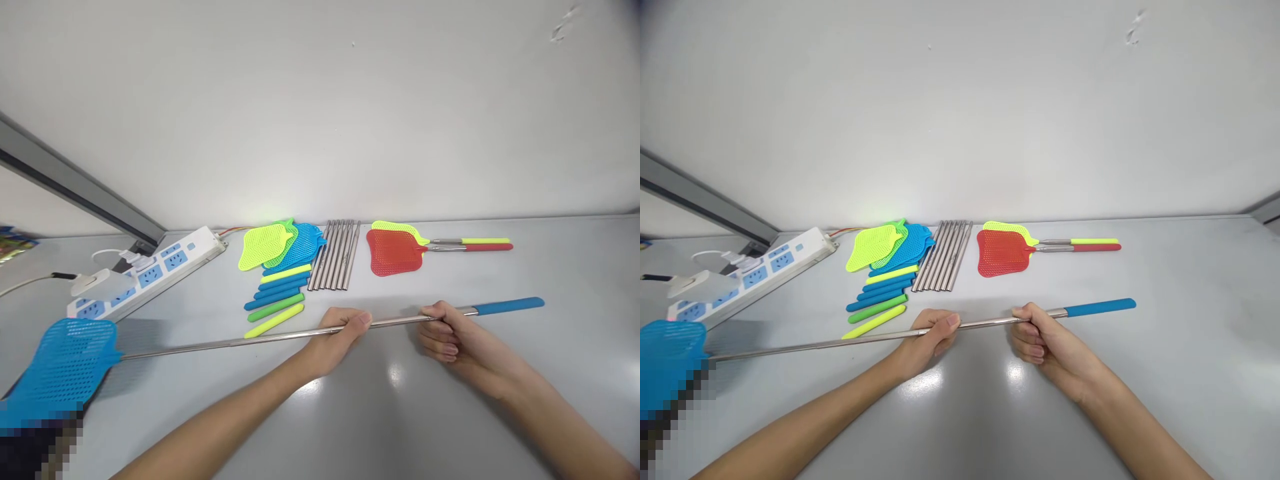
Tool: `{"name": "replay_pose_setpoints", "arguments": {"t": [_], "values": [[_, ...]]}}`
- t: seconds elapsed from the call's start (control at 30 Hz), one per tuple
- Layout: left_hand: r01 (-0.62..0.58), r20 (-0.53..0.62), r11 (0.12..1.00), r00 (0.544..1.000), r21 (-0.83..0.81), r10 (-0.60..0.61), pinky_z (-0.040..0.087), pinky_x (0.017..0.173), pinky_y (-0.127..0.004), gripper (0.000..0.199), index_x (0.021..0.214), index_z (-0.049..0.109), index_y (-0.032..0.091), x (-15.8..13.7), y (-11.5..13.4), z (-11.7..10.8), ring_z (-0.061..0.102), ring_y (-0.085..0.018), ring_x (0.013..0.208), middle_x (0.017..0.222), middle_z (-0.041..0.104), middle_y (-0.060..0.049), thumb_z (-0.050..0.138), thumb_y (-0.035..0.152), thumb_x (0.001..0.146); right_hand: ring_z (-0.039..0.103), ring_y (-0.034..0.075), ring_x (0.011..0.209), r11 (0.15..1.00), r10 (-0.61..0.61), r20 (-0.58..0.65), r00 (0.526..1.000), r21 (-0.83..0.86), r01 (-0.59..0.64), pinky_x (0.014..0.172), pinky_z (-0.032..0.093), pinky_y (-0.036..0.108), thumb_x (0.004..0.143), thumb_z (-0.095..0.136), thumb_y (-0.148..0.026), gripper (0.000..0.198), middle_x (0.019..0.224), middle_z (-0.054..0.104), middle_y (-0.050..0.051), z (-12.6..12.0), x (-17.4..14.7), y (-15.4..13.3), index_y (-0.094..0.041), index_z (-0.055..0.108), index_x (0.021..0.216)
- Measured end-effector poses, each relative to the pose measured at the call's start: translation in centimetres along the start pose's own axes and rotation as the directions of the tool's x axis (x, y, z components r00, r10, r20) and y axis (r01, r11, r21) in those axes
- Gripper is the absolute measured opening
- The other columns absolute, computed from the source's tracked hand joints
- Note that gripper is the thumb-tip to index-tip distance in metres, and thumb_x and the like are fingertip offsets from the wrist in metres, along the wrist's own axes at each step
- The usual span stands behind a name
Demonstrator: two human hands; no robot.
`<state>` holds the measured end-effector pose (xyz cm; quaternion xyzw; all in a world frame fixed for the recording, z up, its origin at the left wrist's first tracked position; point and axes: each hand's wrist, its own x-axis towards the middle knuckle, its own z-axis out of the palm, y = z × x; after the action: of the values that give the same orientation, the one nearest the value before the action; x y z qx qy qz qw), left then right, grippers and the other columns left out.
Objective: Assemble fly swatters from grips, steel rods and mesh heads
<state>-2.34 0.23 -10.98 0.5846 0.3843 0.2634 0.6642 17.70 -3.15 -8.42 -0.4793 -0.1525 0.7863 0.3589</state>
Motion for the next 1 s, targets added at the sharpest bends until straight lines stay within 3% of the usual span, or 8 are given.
{"name": "replay_pose_setpoints", "arguments": {"t": [0.1,0.3,0.67,0.9,1.0], "values": [[0.005,-0.009,1.000,1.000,-0.018,-0.005,0.015,0.042,-0.024,0.044,0.046,0.027,0.017,0.1,-0.3,-0.1,0.022,-0.006,0.041,0.043,0.020,0.006,0.040,0.042,0.080,0.014,0.008,0.044,0.999,-0.015,0.006,1.000,-0.030,0.015,0.043,0.018,0.026,0.077,0.047,-0.033,0.040,0.049,0.015,-0.005,0.0,0.1,0.1,-0.019,0.024,0.048],[-0.048,-0.096,0.959,0.995,-0.279,0.022,0.017,0.039,-0.021,0.044,0.049,0.026,0.018,0.5,-0.8,-0.3,0.021,-0.006,0.039,0.043,0.017,0.007,0.036,0.047,0.081,0.014,0.009,0.043,0.991,-0.122,-0.064,0.991,0.040,0.124,0.041,0.019,0.026,0.076,0.048,-0.033,0.041,0.049,0.012,-0.006,-0.4,0.2,-0.6,-0.019,0.022,0.047],[-0.031,-0.114,0.968,0.994,-0.251,0.002,0.015,0.038,-0.020,0.045,0.048,0.023,0.018,0.5,-0.8,-0.1,0.020,-0.005,0.039,0.043,0.017,0.008,0.041,0.044,0.079,0.015,0.009,0.043,0.985,-0.160,-0.131,0.978,0.038,0.166,0.041,0.020,0.026,0.074,0.052,-0.037,0.043,0.048,0.013,-0.006,-0.5,0.8,-0.6,-0.019,0.025,0.046],[-0.020,-0.163,0.982,0.987,-0.189,-0.011,0.017,0.040,-0.022,0.046,0.043,0.023,0.018,0.5,-0.6,-0.1,0.024,-0.005,0.037,0.039,0.020,0.007,0.039,0.041,0.080,0.018,0.010,0.043,0.930,-0.367,-0.235,0.900,-0.106,0.352,0.042,0.019,0.028,0.077,0.048,-0.036,0.041,0.048,0.015,-0.005,-1.5,1.2,-0.7,-0.020,0.027,0.046],[-0.026,-0.191,0.981,0.982,-0.192,-0.011,0.015,0.040,-0.023,0.045,0.043,0.023,0.018,0.6,-0.5,-0.1,0.022,-0.005,0.036,0.037,0.020,0.006,0.038,0.037,0.081,0.018,0.010,0.043,0.923,-0.385,-0.257,0.887,-0.121,0.365,0.043,0.019,0.028,0.078,0.046,-0.034,0.040,0.047,0.016,-0.005,-1.6,1.5,-0.6,-0.020,0.025,0.046]]}}
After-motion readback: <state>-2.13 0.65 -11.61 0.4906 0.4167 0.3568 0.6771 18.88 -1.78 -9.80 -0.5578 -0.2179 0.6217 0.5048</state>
